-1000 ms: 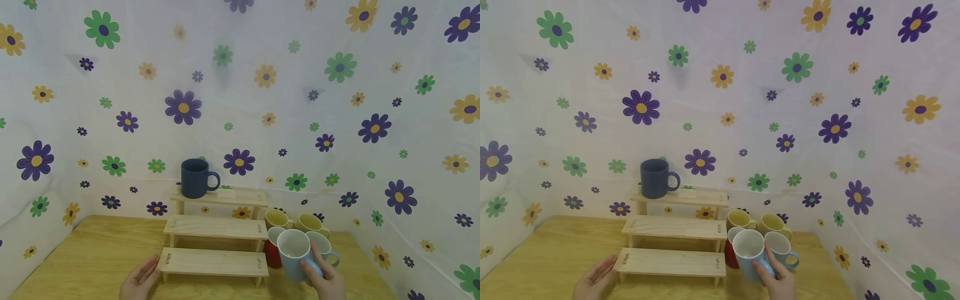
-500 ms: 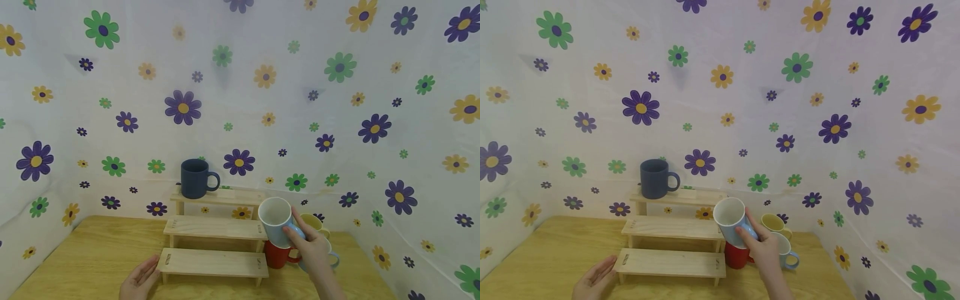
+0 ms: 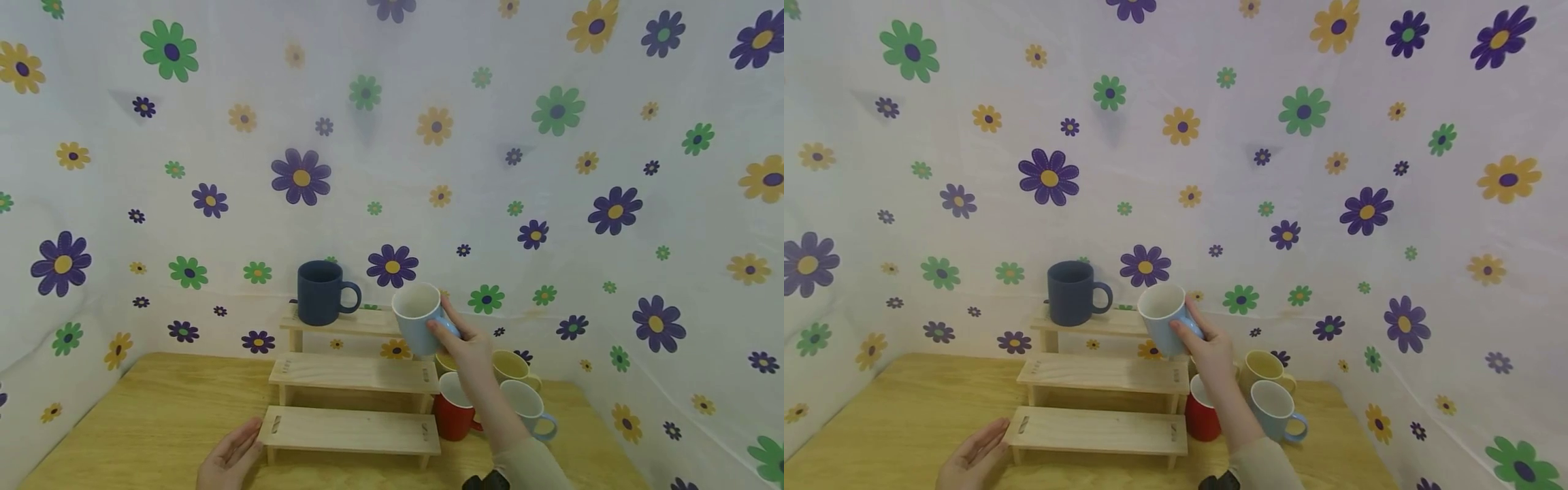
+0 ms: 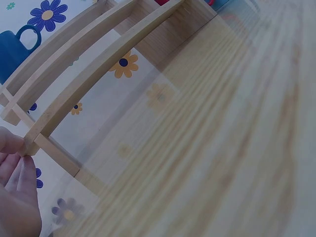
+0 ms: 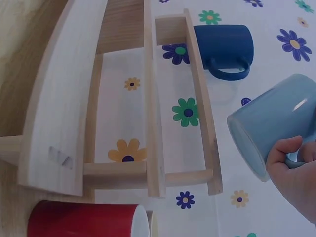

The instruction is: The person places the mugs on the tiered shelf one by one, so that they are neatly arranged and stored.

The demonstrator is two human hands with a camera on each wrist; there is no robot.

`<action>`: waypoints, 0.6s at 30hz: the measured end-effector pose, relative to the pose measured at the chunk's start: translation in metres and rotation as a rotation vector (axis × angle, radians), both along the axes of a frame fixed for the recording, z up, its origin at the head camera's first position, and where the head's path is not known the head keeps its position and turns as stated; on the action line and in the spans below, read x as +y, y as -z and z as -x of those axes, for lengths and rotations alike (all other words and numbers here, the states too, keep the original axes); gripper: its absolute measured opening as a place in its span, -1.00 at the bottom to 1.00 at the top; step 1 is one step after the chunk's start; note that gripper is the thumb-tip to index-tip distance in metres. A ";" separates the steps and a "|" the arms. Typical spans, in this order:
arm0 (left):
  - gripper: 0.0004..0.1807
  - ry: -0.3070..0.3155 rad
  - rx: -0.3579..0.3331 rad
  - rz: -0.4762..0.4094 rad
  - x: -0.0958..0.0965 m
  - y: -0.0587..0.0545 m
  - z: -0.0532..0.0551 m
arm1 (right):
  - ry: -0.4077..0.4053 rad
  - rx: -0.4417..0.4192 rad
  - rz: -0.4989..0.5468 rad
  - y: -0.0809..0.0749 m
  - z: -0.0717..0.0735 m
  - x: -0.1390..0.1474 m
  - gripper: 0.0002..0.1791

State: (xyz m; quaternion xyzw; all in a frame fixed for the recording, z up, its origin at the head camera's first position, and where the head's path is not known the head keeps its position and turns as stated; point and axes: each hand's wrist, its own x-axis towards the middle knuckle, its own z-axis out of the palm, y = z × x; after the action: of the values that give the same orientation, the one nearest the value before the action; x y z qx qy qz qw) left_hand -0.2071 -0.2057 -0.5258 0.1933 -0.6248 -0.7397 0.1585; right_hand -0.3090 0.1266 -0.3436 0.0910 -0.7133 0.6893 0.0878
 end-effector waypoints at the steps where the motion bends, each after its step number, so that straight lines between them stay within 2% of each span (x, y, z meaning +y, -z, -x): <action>1: -0.27 0.001 -0.001 -0.004 0.000 0.000 0.000 | -0.006 0.000 -0.006 -0.001 0.004 -0.003 -0.30; 4: -0.30 0.014 0.005 -0.010 0.000 0.000 -0.002 | -0.011 0.001 -0.023 -0.004 0.014 -0.011 -0.31; 11: -0.30 0.009 0.012 -0.020 -0.001 0.002 0.000 | -0.032 -0.006 0.015 -0.005 0.039 -0.028 -0.33; 18: -0.16 0.005 -0.008 -0.008 -0.002 0.002 0.001 | -0.007 -0.061 0.020 -0.006 0.056 -0.041 -0.35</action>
State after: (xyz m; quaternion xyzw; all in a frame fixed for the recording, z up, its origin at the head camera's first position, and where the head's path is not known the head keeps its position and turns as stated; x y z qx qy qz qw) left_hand -0.2078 -0.2072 -0.5280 0.1952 -0.6229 -0.7419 0.1533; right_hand -0.3654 0.0859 -0.3372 0.0714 -0.7084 0.6992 0.0644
